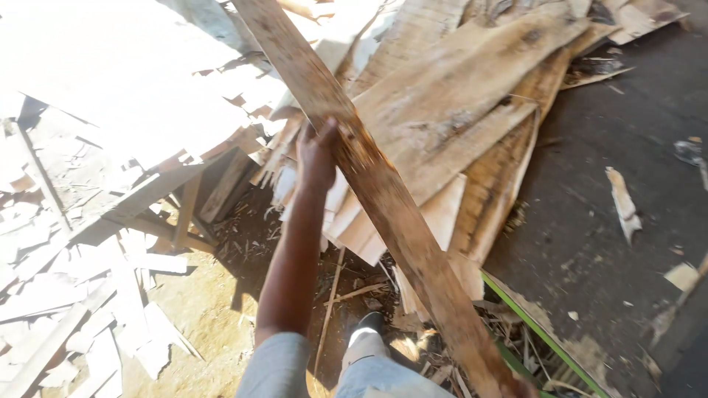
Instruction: The person uses a two-person crosscut saw to cut a piece of wood on a workbench. They repeatedly pull the saw back and forth to slice through the wood, then lift the cut piece and place it on a pile of other cut wood pieces.
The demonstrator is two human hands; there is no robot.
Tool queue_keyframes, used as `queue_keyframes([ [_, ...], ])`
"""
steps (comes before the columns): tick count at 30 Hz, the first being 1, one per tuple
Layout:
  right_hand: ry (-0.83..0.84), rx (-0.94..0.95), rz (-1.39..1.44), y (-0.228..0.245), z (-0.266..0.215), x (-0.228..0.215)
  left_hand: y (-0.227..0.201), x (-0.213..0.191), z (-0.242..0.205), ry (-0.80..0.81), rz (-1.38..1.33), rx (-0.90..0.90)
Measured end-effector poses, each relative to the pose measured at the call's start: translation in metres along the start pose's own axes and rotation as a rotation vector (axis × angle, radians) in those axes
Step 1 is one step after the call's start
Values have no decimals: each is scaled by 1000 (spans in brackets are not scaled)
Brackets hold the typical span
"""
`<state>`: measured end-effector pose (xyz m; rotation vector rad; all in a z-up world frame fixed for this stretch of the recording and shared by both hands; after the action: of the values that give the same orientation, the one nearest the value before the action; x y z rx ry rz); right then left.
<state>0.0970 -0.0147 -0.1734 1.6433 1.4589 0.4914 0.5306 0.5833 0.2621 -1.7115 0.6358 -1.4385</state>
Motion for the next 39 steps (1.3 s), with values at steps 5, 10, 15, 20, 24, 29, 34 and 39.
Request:
queue_keyframes([
  [5,47,-90,-184,410,-111,232,-56,-106,61,-313,109,69],
  [10,164,-1197,-433,522,-153,336,17,-163,-49,-696,253,-127],
  [15,350,-137,-458,363,-72,305,117,-142,-92,-216,886,226],
  [20,456,62,-151,283,-50,305,198,-85,-26,126,720,-172],
  [24,465,4,-181,306,-56,294,268,-74,-2,52,333,-487],
  [29,369,29,-11,301,-49,274,221,-36,-1,-65,572,-406],
  [34,410,20,-140,304,-52,289,267,-34,2,-9,339,-547],
  [39,402,-13,-48,295,-39,289,246,-25,8,-88,281,-633],
])
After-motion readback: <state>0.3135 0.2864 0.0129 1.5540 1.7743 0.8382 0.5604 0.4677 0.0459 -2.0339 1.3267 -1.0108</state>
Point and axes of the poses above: each hand's wrist, its own z-axis towards the middle knuckle, its own x-axis out of the palm, y = z × x, the point moved 8 cm from there along z, towards the middle knuckle, and after that the axes turned 1 degree about -x, right-handed, at the moved point
